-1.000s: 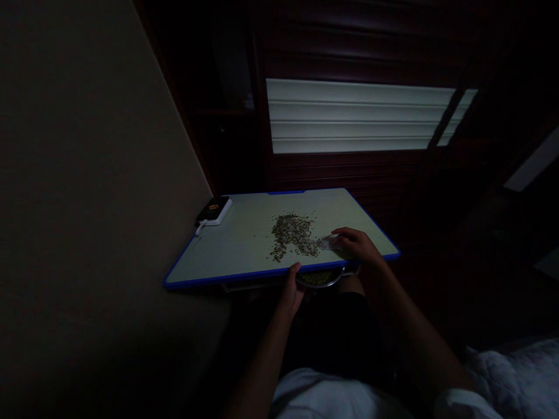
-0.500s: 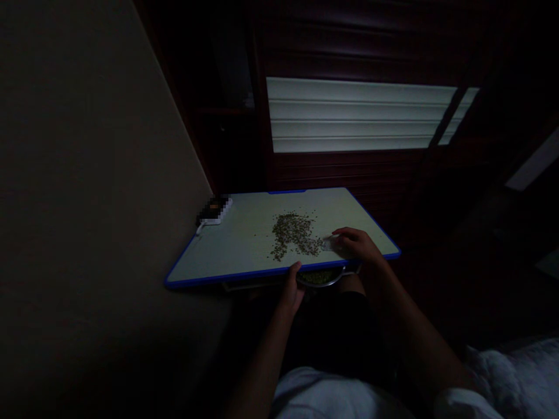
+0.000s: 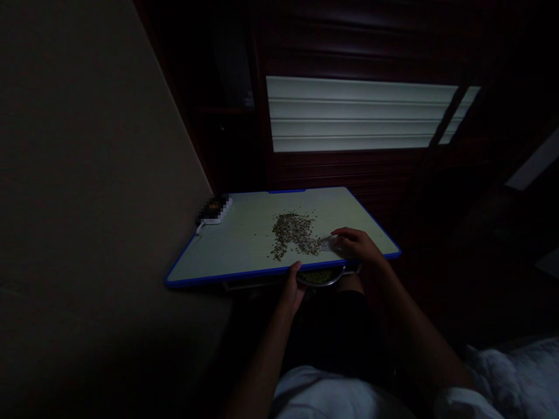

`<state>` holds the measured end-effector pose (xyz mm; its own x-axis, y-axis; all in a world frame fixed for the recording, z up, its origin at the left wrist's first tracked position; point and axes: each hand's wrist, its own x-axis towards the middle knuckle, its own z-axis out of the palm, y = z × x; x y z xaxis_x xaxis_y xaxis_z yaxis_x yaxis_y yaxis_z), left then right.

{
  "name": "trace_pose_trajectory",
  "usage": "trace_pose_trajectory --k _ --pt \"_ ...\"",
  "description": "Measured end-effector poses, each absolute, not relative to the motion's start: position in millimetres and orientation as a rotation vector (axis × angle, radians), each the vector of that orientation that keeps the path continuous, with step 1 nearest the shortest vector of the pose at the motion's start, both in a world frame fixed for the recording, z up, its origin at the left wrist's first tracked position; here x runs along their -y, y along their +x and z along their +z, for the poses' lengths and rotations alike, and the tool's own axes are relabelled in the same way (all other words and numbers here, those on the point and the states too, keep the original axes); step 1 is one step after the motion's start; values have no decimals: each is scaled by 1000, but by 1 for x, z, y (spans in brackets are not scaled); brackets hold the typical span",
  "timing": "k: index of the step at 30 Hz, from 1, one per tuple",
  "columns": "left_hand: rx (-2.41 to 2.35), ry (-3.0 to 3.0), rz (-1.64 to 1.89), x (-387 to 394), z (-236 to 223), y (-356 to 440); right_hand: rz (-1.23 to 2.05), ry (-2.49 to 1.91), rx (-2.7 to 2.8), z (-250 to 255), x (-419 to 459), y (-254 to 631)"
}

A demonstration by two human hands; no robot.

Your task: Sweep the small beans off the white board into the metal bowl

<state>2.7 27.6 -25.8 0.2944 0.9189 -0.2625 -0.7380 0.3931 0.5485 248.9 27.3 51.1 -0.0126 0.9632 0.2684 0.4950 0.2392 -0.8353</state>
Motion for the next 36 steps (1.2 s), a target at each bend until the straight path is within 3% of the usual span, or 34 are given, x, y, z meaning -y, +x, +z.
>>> trace_pose_trajectory --k 36 --pt "-599 352 1125 -25 -21 2 699 -1307 1804 55 -25 244"
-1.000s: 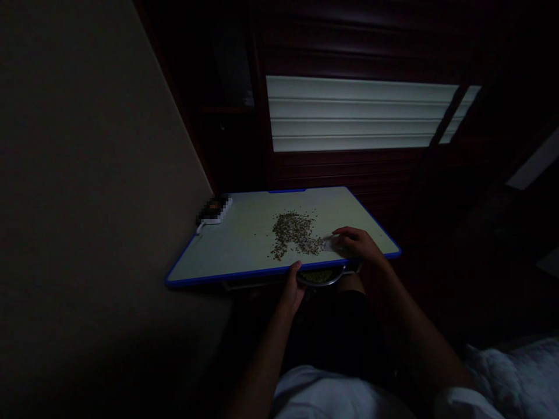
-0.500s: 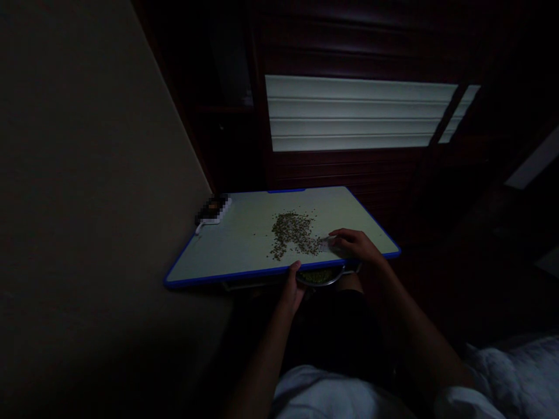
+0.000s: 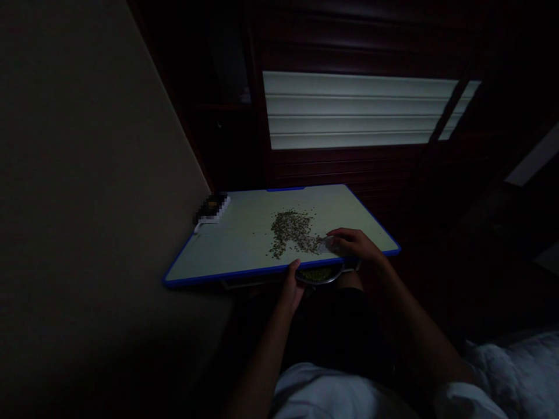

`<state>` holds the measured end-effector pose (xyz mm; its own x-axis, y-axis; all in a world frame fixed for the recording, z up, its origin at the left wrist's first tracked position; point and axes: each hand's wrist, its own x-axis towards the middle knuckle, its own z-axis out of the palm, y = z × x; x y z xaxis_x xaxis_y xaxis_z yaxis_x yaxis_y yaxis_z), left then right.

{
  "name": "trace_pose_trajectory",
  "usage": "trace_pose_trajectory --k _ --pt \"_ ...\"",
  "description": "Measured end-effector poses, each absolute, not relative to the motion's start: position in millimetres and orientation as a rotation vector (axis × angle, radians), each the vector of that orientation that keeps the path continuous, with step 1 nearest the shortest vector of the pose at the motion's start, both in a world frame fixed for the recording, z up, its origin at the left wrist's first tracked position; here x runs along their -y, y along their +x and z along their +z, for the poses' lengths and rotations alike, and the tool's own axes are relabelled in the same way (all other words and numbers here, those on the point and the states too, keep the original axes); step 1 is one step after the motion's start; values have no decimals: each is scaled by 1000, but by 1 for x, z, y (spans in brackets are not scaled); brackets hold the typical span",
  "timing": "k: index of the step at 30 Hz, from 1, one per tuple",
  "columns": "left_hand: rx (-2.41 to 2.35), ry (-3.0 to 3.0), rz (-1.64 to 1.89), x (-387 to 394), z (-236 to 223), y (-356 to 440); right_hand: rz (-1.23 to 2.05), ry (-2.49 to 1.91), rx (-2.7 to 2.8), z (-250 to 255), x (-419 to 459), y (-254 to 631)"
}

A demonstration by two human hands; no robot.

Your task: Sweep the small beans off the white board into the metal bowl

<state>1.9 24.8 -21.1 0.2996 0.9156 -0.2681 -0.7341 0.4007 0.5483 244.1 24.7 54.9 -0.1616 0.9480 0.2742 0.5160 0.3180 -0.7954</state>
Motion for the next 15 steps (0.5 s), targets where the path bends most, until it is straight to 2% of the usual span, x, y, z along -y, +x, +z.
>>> trace_pose_trajectory --k 15 --pt "-590 349 1138 -27 -23 4 743 -1269 1796 59 -22 240"
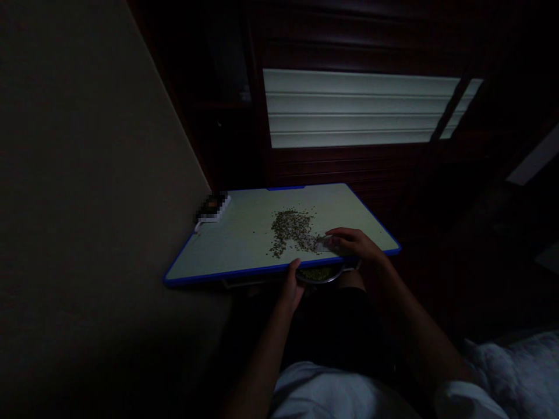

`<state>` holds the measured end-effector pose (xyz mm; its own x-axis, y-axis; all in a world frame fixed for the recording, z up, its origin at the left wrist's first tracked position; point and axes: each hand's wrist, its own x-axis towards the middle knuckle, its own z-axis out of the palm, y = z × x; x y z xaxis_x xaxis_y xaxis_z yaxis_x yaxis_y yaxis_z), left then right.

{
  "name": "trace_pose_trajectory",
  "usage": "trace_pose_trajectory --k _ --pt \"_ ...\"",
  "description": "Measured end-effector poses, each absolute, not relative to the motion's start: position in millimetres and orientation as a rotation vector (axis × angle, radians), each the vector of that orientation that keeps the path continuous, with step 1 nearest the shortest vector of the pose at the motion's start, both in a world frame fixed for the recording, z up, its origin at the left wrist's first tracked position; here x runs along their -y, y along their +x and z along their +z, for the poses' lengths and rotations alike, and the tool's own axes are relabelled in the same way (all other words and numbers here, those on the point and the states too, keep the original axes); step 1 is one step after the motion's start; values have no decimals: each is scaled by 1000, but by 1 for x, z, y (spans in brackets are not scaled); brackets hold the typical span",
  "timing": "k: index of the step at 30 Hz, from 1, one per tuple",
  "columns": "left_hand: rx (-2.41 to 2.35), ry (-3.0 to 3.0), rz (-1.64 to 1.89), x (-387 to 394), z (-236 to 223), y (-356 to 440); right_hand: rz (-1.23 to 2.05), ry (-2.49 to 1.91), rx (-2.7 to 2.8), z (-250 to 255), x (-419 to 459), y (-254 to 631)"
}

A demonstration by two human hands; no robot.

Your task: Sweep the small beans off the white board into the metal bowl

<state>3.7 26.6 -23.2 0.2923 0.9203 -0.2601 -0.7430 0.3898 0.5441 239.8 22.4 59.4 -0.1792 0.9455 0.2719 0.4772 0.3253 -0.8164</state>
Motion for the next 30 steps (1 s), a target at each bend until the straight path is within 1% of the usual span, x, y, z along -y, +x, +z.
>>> trace_pose_trajectory --k 30 --pt "-608 370 1137 -26 -24 3 789 -1252 1780 68 -19 236"
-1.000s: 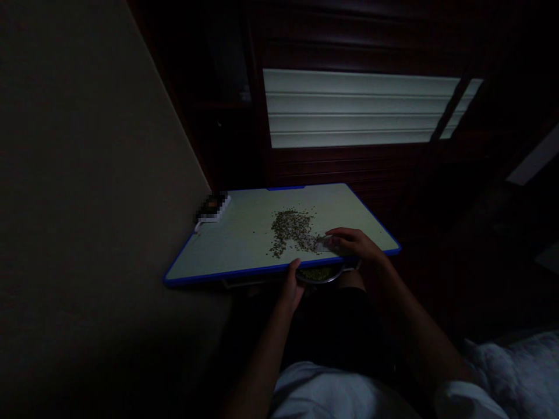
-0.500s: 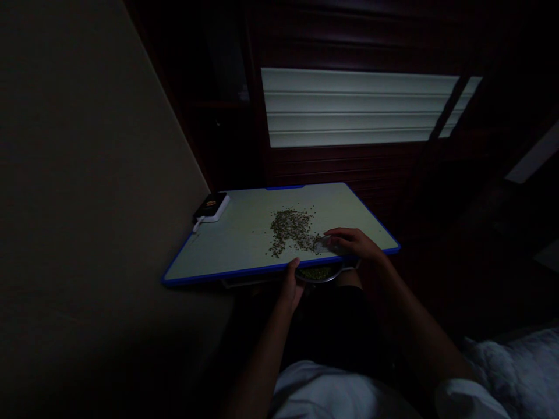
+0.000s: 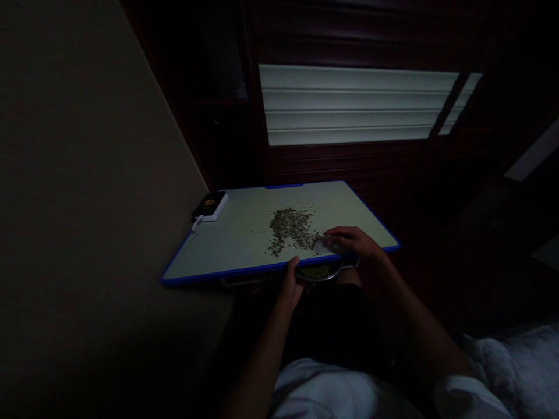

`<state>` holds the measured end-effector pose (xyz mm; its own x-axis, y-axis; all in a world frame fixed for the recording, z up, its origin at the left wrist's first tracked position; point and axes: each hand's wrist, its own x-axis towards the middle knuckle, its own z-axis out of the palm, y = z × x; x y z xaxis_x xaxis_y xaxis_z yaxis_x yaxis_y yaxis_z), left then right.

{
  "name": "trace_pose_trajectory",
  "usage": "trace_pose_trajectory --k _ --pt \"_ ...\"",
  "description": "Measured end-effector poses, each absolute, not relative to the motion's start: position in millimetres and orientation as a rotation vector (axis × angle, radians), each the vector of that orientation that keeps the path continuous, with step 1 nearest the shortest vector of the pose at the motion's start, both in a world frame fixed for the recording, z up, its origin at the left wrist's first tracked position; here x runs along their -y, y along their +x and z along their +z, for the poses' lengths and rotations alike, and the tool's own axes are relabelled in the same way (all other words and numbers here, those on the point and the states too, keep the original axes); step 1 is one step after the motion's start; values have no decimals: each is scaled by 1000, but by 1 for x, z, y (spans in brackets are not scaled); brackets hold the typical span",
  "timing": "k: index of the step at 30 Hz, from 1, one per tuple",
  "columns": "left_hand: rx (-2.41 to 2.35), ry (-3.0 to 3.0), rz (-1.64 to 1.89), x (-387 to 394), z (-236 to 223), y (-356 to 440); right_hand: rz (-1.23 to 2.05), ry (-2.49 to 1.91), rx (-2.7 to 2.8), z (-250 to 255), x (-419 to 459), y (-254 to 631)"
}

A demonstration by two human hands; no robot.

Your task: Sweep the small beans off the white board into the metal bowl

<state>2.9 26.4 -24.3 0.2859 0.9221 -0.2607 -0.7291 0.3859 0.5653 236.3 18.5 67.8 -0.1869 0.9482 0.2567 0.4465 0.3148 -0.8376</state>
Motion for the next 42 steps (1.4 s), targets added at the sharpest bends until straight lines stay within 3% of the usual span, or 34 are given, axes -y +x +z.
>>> trace_pose_trajectory --k 42 --pt "-698 267 1148 -16 -14 -5 876 -1209 1813 81 -4 238"
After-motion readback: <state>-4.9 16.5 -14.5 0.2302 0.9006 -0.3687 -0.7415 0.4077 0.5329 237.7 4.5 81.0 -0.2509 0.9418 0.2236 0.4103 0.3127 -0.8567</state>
